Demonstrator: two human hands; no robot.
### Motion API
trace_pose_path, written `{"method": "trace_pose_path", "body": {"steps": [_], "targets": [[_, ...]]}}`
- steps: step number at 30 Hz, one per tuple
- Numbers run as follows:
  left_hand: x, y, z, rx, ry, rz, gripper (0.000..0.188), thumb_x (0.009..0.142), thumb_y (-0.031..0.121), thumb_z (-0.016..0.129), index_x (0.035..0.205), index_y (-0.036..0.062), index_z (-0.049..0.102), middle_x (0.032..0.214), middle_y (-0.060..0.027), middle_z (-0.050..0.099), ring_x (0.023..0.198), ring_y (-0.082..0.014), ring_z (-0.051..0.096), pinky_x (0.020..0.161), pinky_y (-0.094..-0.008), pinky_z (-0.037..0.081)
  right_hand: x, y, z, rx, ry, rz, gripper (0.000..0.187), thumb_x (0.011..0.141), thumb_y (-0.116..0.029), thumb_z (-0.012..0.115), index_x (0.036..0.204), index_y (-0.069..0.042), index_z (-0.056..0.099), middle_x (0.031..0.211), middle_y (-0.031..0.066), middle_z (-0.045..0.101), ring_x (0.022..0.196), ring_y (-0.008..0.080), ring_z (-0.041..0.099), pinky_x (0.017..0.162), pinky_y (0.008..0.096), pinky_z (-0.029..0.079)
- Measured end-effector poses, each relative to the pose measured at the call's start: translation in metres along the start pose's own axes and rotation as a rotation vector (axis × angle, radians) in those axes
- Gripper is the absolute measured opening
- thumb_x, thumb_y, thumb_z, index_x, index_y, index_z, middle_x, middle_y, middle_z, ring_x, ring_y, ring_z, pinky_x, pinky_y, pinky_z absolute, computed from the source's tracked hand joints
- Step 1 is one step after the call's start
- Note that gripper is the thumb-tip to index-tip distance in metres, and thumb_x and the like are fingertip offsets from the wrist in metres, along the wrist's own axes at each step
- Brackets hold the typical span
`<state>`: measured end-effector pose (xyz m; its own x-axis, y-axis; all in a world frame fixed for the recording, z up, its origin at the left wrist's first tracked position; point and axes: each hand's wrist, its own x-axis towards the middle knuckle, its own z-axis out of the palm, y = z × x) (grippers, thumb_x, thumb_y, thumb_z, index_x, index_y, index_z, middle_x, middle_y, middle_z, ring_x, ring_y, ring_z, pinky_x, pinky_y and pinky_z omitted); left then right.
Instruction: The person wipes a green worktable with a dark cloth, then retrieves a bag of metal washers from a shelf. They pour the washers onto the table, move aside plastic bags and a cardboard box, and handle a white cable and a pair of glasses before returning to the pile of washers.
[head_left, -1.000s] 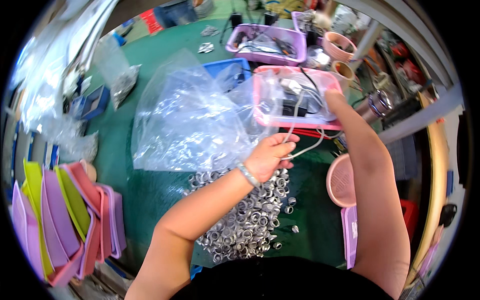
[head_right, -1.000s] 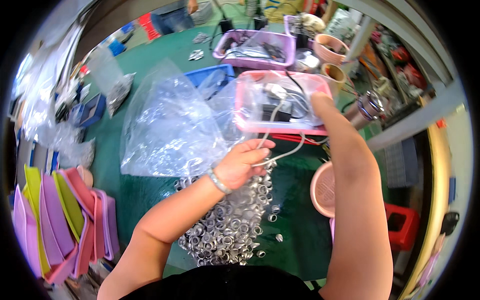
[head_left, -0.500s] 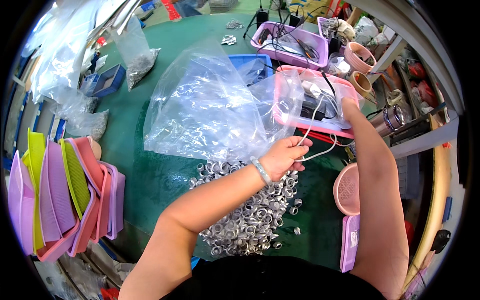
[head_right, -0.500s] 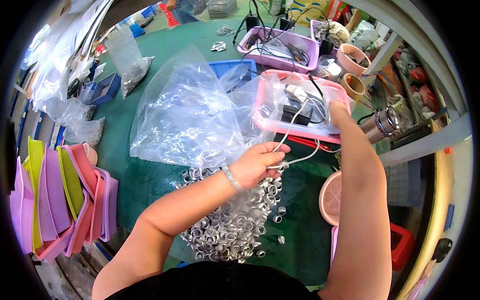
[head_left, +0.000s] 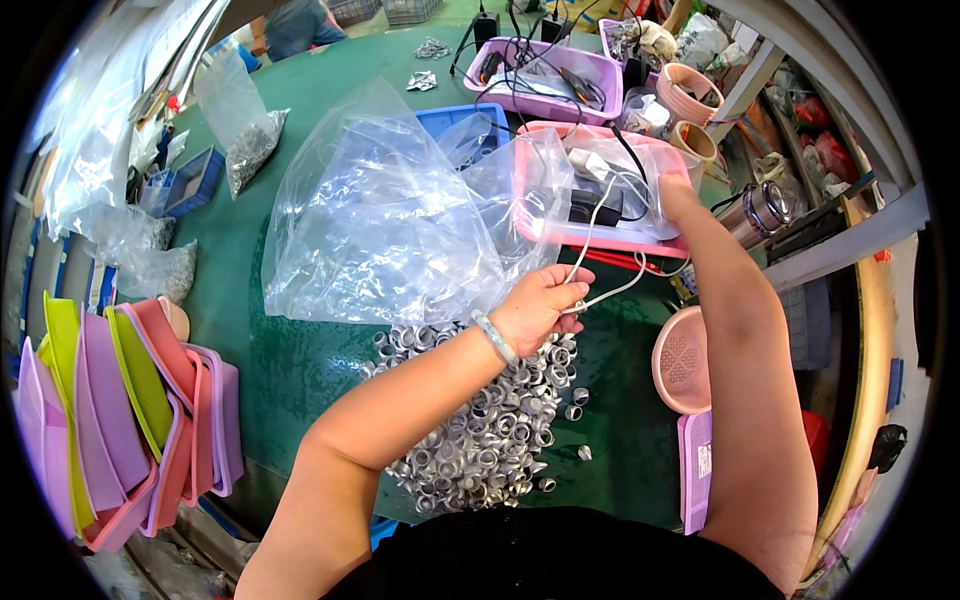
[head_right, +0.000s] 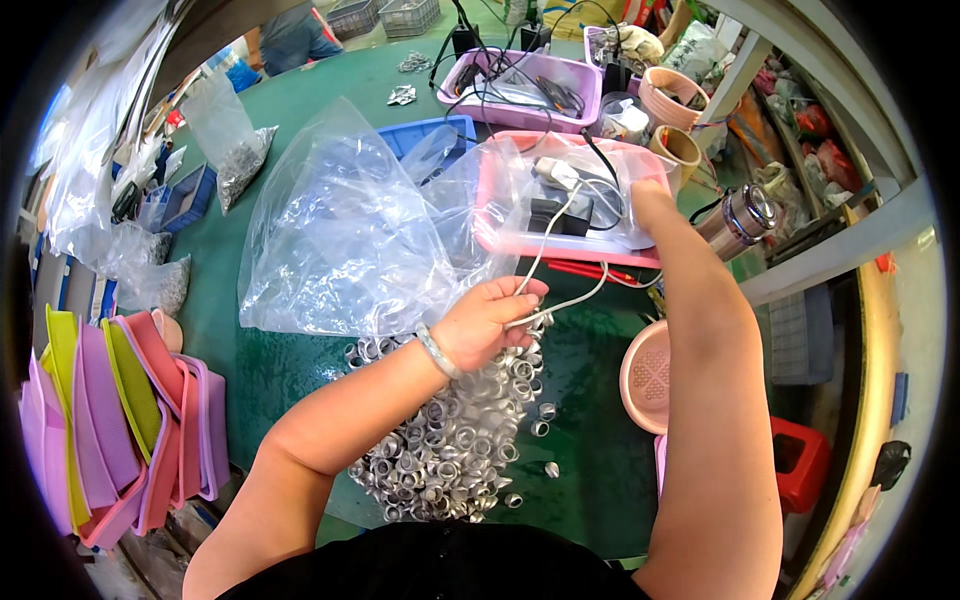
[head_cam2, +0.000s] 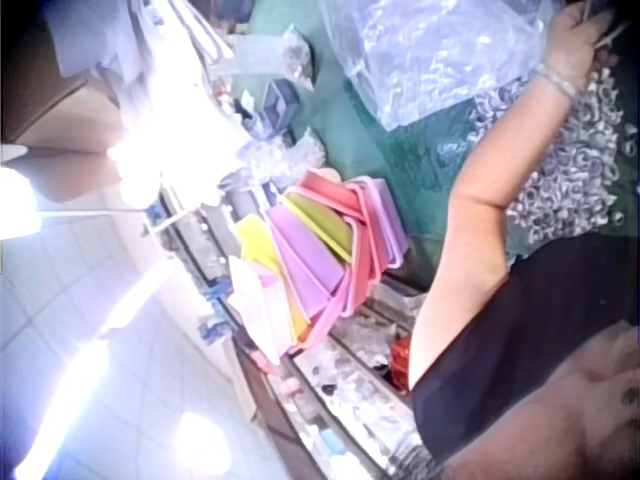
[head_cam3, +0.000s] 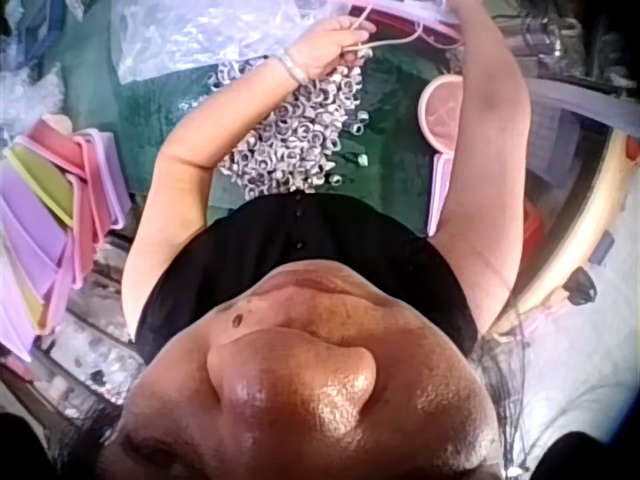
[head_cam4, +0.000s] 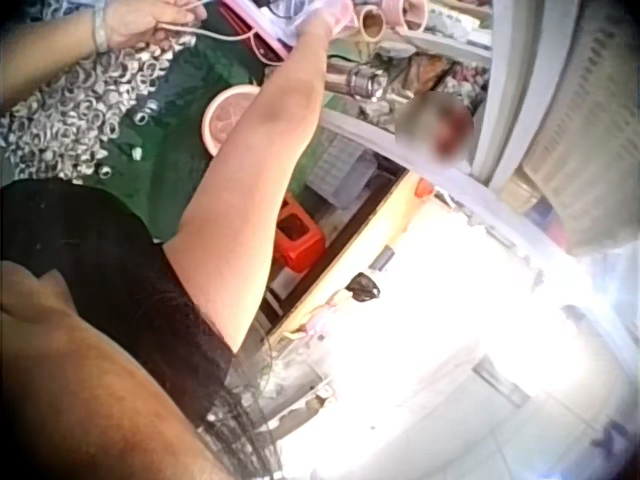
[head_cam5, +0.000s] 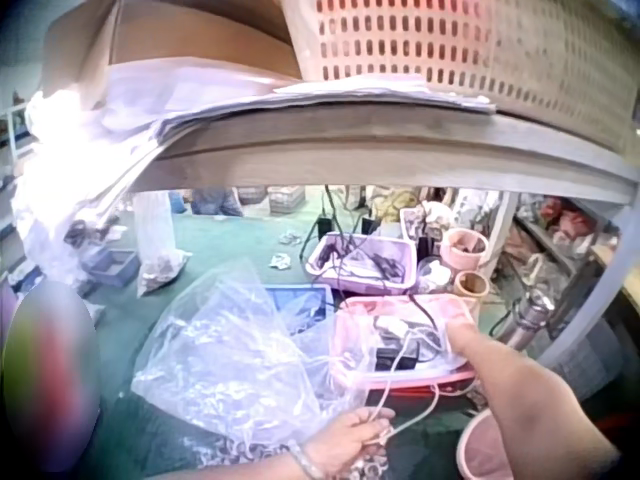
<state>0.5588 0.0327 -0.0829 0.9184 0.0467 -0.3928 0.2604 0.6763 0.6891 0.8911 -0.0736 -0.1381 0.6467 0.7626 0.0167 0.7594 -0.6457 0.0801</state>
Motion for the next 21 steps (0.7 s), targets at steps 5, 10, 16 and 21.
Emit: {"method": "trace_pose_path", "body": {"steps": [5, 10, 16, 21], "targets": [[-0.001, 0.004, 0.004, 0.038, 0.032, -0.014, 0.021, 0.085, 0.01, 0.05, 0.105, 0.0034, 0.05, 0.074, 0.0028, 0.047, 0.056, -0.0073, 0.044, 0.057, -0.0252, 0.044, 0.004, -0.008, -0.008, -0.019, -0.1, 0.013, 0.019, 0.073, -0.001, 0.048, 0.086, 0.0, 0.062, 0.092, 0.02, 0.06, 0.087, 0.0316, 0.059, 0.075, 0.0385, 0.047], [0.001, 0.003, 0.003, 0.041, 0.013, -0.019, 0.023, 0.084, 0.011, 0.051, 0.106, 0.0026, 0.049, 0.073, 0.0029, 0.046, 0.055, -0.0076, 0.043, 0.057, -0.0255, 0.044, 0.009, -0.003, 0.004, 0.037, -0.081, 0.062, 0.017, 0.071, 0.0, 0.047, 0.082, -0.001, 0.06, 0.089, 0.0224, 0.059, 0.087, 0.0336, 0.058, 0.075, 0.038, 0.046], [0.001, 0.002, 0.003, 0.053, 0.017, -0.012, 0.024, 0.084, 0.012, 0.052, 0.106, 0.0029, 0.049, 0.073, 0.0028, 0.046, 0.056, -0.0076, 0.044, 0.059, -0.0252, 0.045, 0.01, -0.016, -0.015, 0.019, -0.193, 0.1, 0.022, 0.075, -0.003, 0.045, 0.088, -0.002, 0.062, 0.095, 0.0203, 0.059, 0.088, 0.0316, 0.059, 0.076, 0.0373, 0.046], [0.001, 0.002, 0.003, 0.06, 0.0, -0.023, 0.024, 0.084, 0.012, 0.052, 0.106, 0.0032, 0.049, 0.076, 0.0023, 0.048, 0.059, -0.0075, 0.046, 0.06, -0.0245, 0.045, 0.015, -0.006, 0.002, 0.206, -0.141, 0.244, 0.022, 0.075, -0.008, 0.046, 0.09, 0.0, 0.061, 0.093, 0.0217, 0.059, 0.086, 0.0329, 0.059, 0.074, 0.0394, 0.046]]}}
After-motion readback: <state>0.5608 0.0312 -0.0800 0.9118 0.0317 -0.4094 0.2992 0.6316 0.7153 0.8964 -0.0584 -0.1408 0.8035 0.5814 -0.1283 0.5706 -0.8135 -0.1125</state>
